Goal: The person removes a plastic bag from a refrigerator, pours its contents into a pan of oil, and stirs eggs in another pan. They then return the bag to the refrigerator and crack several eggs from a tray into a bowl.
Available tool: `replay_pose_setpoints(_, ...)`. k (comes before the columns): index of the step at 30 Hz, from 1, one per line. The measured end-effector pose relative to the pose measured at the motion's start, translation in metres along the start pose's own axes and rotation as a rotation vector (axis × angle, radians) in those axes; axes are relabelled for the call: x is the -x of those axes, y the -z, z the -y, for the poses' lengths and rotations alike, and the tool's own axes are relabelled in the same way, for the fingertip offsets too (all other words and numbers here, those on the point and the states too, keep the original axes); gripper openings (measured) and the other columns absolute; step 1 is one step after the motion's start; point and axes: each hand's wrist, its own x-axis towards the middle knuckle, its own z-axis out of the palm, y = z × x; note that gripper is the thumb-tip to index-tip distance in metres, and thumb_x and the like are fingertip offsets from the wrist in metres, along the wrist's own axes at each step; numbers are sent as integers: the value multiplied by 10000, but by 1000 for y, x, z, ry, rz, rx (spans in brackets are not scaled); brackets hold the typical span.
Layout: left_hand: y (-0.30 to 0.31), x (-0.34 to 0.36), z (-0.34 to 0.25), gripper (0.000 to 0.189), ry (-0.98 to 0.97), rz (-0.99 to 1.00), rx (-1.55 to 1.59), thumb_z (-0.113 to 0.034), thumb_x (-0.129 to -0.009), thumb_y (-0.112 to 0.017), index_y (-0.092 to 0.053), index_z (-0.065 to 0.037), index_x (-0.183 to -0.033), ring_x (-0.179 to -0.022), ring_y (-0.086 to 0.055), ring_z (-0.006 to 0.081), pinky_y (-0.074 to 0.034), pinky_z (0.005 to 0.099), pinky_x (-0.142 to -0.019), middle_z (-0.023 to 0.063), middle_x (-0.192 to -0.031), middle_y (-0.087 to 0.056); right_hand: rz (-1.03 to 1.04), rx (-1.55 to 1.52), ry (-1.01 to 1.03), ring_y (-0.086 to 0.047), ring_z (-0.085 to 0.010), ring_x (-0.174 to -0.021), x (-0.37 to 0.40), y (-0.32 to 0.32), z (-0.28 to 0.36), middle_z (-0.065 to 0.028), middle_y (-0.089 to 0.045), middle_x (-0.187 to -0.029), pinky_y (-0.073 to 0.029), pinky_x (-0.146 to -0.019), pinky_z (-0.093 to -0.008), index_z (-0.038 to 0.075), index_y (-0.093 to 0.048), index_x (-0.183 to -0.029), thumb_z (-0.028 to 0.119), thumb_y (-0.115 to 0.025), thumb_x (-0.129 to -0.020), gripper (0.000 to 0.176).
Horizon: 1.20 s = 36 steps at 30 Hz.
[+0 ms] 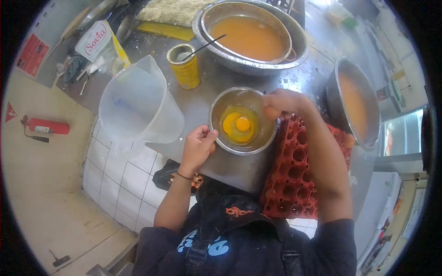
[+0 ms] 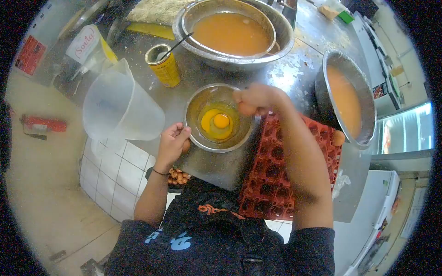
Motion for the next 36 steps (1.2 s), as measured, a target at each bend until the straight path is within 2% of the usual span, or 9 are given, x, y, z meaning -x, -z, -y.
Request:
replay_pose_setpoints(5, -5, 14, 1, 108, -64, -63, 46, -101, -839, -548, -504, -19, -783, -459, -373, 17, -280, 176, -414, -22, -616, -483, 44, -44, 137, -509, -135, -475, 8, -16, -12, -60, -547, -604, -411, -413, -261, 21, -601, -799, 375, -464, -759, 382)
replay_pose_setpoints(14, 34, 56, 8, 94, 38, 19, 27, -99, -850, -528, -538, -16, -892, -579, -476, 41, -377, 162, -502, 8, -694, -544, 130, 3, 195, -538, -134, -534, 54, -49, -20, -63, -580, -705, -438, -456, -244, -16, -571, -910, 332, -460, -804, 380)
replay_pose_setpoints(17, 47, 69, -6, 122, 20, -114, -55, -124, -867, -499, -539, -9, -877, -610, -507, 63, -414, 170, -550, 21, -695, -558, 4, -553, 452, -518, -138, -494, 75, -56, -47, -53, -574, -660, -441, -454, -286, -27, -557, -951, 265, -541, -787, 336)
replay_pose_setpoints(21, 63, 90, -31, 332, -131, 108, 623, -194, -832, -519, -442, 33, -1062, -804, -564, 186, -499, 271, -647, 130, -950, -537, -70, -853, 524, -537, -129, -708, 104, -56, -63, -49, -547, -855, -464, -629, -271, 15, -489, -1008, 132, -637, -727, 338)
replay_pose_setpoints(24, 40, 96, -54, 479, -196, 67, 531, -294, -826, -544, -384, 39, -1129, -902, -558, 239, -526, 330, -708, 142, -1015, -497, -80, -1065, 731, -476, -129, -943, 102, -74, -68, -38, -461, -1004, -410, -804, -257, 51, -433, -1005, 29, -701, -640, 454)
replay_pose_setpoints(28, -3, 82, -67, 521, -10, 115, 465, -383, -846, -506, -400, 20, -1159, -972, -549, 268, -522, 353, -769, 142, -1024, -529, -268, -887, 764, -473, -136, -966, 110, -100, -42, -58, -467, -1006, -402, -819, -259, 42, -424, -1109, 49, -686, -668, 514)
replay_pose_setpoints(31, -36, 67, -60, 495, 185, 187, 668, -393, -869, -461, -412, -5, -1173, -972, -554, 239, -518, 331, -764, 136, -1057, -541, -801, -213, 1185, -511, -229, -986, 115, -103, -28, -132, -477, -1074, -427, -840, -292, 33, -463, -1110, 69, -704, -658, 513)
replay_pose_setpoints(34, -50, 63, -50, 429, 256, 327, 770, -360, -896, -424, -431, -23, -1162, -922, -576, 190, -511, 281, -754, 107, -1055, -552, -1078, -319, 1501, -532, -306, -997, 118, -118, -16, -167, -447, -1135, -461, -807, -339, 16, -438, -1142, 139, -713, -690, 544)
replay_pose_setpoints(36, -61, 69, -54, 426, 240, 273, 804, -357, -896, -426, -436, -21, -1159, -920, -578, 184, -512, 283, -756, 105, -1057, -553, -994, -137, 1320, -536, -311, -1005, 113, -118, -14, -191, -479, -1124, -472, -812, -347, 9, -477, -1106, 96, -721, -658, 517)
